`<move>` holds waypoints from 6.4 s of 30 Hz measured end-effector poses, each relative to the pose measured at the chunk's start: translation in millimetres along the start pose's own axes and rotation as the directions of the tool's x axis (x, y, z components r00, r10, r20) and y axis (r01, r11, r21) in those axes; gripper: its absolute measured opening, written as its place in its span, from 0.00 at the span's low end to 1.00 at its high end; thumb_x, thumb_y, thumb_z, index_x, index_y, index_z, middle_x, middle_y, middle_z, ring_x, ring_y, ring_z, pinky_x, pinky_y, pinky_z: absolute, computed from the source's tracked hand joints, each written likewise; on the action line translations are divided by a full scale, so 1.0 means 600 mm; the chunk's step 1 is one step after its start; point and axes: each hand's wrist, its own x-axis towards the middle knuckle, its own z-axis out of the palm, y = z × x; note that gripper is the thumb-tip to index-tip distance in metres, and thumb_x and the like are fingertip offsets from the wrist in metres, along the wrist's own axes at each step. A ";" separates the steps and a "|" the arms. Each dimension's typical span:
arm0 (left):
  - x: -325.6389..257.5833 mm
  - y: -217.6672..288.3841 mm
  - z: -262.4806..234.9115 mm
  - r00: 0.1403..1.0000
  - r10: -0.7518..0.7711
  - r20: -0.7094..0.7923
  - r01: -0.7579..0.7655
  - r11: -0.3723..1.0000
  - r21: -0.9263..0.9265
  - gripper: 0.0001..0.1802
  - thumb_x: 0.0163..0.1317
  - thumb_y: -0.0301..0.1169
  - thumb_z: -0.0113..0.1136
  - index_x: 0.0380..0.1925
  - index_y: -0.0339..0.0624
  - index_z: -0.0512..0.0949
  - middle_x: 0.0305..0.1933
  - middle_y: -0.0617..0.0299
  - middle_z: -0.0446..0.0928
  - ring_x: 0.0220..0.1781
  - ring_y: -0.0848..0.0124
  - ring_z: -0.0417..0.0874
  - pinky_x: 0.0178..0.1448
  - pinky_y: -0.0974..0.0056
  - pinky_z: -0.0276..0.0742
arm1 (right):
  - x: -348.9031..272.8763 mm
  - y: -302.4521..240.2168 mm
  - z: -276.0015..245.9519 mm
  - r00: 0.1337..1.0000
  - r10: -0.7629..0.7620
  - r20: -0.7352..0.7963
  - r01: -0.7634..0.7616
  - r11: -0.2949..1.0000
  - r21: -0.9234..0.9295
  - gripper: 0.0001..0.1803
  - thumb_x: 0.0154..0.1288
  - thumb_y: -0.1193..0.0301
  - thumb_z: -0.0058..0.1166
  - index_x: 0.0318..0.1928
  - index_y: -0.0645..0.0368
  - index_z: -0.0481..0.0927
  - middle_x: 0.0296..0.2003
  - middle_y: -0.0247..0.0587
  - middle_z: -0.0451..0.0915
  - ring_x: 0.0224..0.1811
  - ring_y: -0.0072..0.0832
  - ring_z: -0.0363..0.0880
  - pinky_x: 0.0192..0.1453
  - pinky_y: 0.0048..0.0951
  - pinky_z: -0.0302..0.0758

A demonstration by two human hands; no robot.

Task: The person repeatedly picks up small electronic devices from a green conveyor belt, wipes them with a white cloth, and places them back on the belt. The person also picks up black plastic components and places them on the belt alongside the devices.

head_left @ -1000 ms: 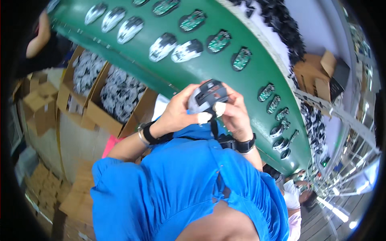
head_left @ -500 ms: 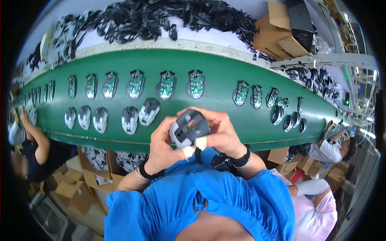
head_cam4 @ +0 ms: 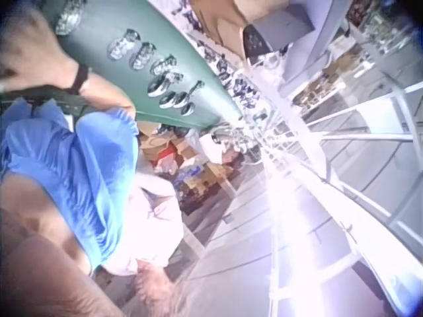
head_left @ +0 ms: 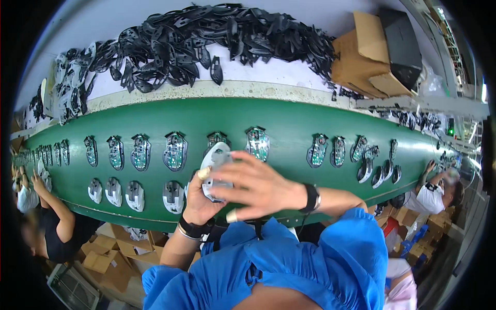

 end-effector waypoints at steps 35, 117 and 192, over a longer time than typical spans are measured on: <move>-0.019 -0.045 0.007 0.853 0.522 0.016 -0.467 0.749 0.469 0.34 0.70 0.54 0.42 0.63 0.36 0.61 0.57 0.59 0.72 0.57 0.71 0.75 0.61 0.64 0.69 | -0.028 -0.069 0.040 0.543 0.833 -0.108 -0.523 0.436 0.732 0.29 0.54 0.84 0.61 0.58 0.65 0.72 0.28 0.30 0.77 0.31 0.17 0.78 0.38 0.21 0.78; -0.425 0.737 -0.117 0.197 0.635 0.747 -0.971 0.022 0.237 0.09 0.64 0.35 0.54 0.32 0.41 0.74 0.41 0.55 0.77 0.51 0.58 0.78 0.63 0.48 0.71 | -0.044 -0.042 0.212 0.108 0.991 -0.077 -0.666 0.130 0.734 0.27 0.57 0.83 0.48 0.61 0.67 0.68 0.24 0.24 0.71 0.27 0.13 0.67 0.34 0.17 0.65; -0.437 -0.284 0.284 0.055 -0.139 0.989 -0.998 -0.009 0.054 0.12 0.61 0.32 0.54 0.39 0.35 0.79 0.38 0.53 0.79 0.37 0.64 0.81 0.47 0.52 0.77 | -0.416 -0.067 -0.008 0.515 0.849 -0.116 -0.577 0.444 0.685 0.25 0.55 0.81 0.59 0.56 0.61 0.76 0.24 0.23 0.74 0.27 0.13 0.72 0.32 0.17 0.69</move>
